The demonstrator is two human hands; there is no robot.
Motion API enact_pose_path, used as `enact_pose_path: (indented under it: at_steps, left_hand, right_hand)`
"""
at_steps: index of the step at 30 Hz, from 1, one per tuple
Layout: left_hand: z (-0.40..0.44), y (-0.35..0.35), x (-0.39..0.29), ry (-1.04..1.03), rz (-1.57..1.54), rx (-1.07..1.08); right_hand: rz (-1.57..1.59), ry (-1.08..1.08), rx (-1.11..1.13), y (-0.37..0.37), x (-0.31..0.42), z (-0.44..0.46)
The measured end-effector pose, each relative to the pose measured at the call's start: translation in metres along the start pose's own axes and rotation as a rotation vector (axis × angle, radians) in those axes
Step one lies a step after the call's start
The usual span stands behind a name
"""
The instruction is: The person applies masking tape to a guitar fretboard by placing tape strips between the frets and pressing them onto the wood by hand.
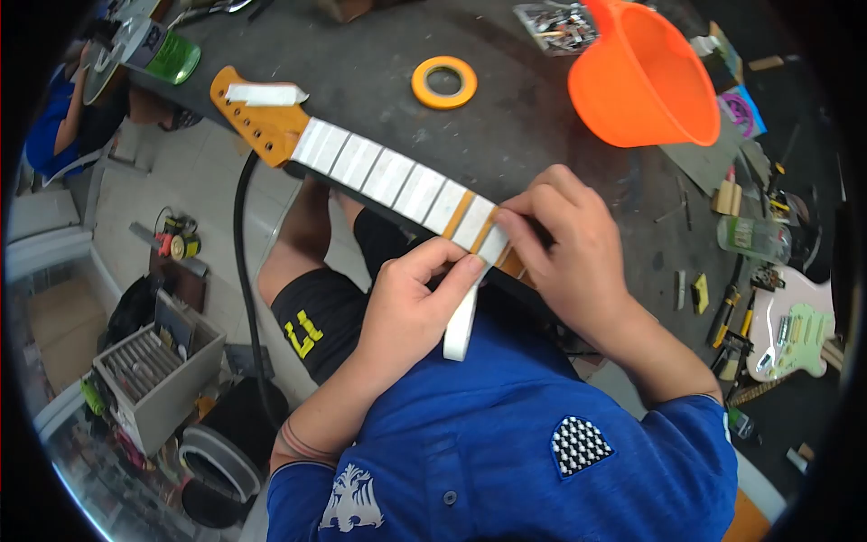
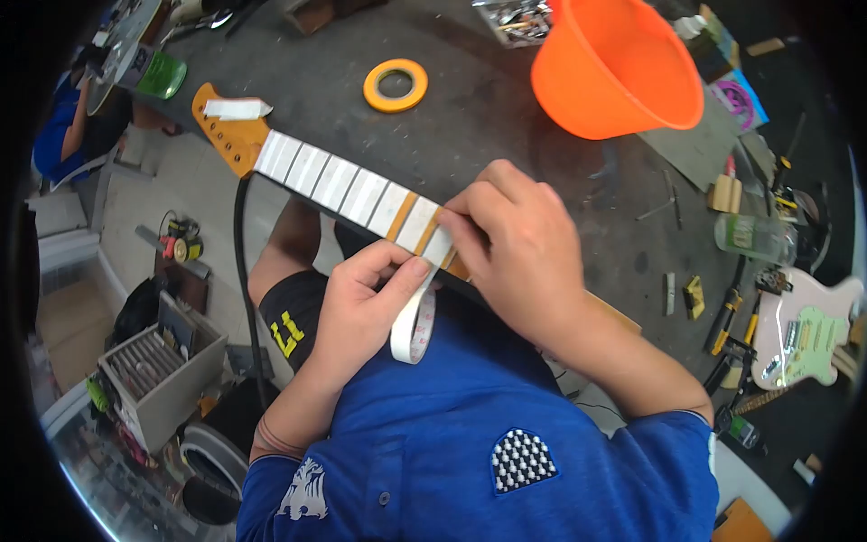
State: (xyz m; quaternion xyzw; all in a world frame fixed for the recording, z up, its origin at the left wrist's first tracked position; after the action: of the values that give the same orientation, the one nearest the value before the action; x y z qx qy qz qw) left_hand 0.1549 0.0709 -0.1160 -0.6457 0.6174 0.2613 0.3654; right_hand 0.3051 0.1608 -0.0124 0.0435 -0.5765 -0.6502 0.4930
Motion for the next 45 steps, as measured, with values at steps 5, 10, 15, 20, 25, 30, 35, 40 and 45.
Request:
enact_pose_path:
  at_steps: [5,10,15,20,25,30,35,40,45]
  left_hand:
    - [0.003,-0.003,-0.002,-0.053,-0.086,0.007]
    - [0.002,-0.003,-0.005,-0.101,-0.082,0.018]
    - [0.005,-0.001,0.002,-0.102,-0.078,0.033]
    - [0.003,-0.004,0.000,-0.131,-0.063,0.047]
    - [0.005,-0.004,-0.004,-0.145,-0.035,0.079]
    - [0.004,-0.002,-0.002,-0.126,-0.089,0.130]
    - [0.004,-0.002,-0.001,-0.174,-0.066,0.125]
    - [0.005,-0.002,0.006,-0.100,-0.054,0.163]
    - [0.002,-0.003,0.003,-0.109,-0.098,0.144]
  right_hand:
    - [0.056,-0.132,-0.044,-0.006,-0.005,-0.014]
    - [0.040,-0.179,0.098,-0.006,0.003,-0.022]
    - [0.008,-0.187,0.180,-0.011,0.003,-0.020]
    - [-0.057,-0.170,0.129,-0.011,0.005,-0.023]
    - [-0.123,0.089,-0.102,0.000,0.031,-0.025]
    - [-0.196,0.372,0.072,-0.006,0.052,-0.038]
    - [-0.087,0.349,0.118,-0.002,0.044,-0.035]
    - [-0.124,0.082,0.171,-0.004,0.035,-0.038]
    - [-0.113,0.199,0.147,-0.009,0.027,-0.040]
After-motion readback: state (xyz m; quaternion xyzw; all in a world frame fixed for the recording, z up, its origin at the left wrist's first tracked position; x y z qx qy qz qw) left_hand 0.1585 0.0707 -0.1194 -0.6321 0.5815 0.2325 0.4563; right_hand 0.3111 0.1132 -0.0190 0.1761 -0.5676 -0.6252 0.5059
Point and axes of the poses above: each hand's wrist, its own z-axis towards the middle knuckle, its own y-axis out of the back of the hand, x = y × z, the point moved 9 cm from there along z, towards the middle knuckle, and after that the axes turned 15 degrees about y, right-handed, at the moved point
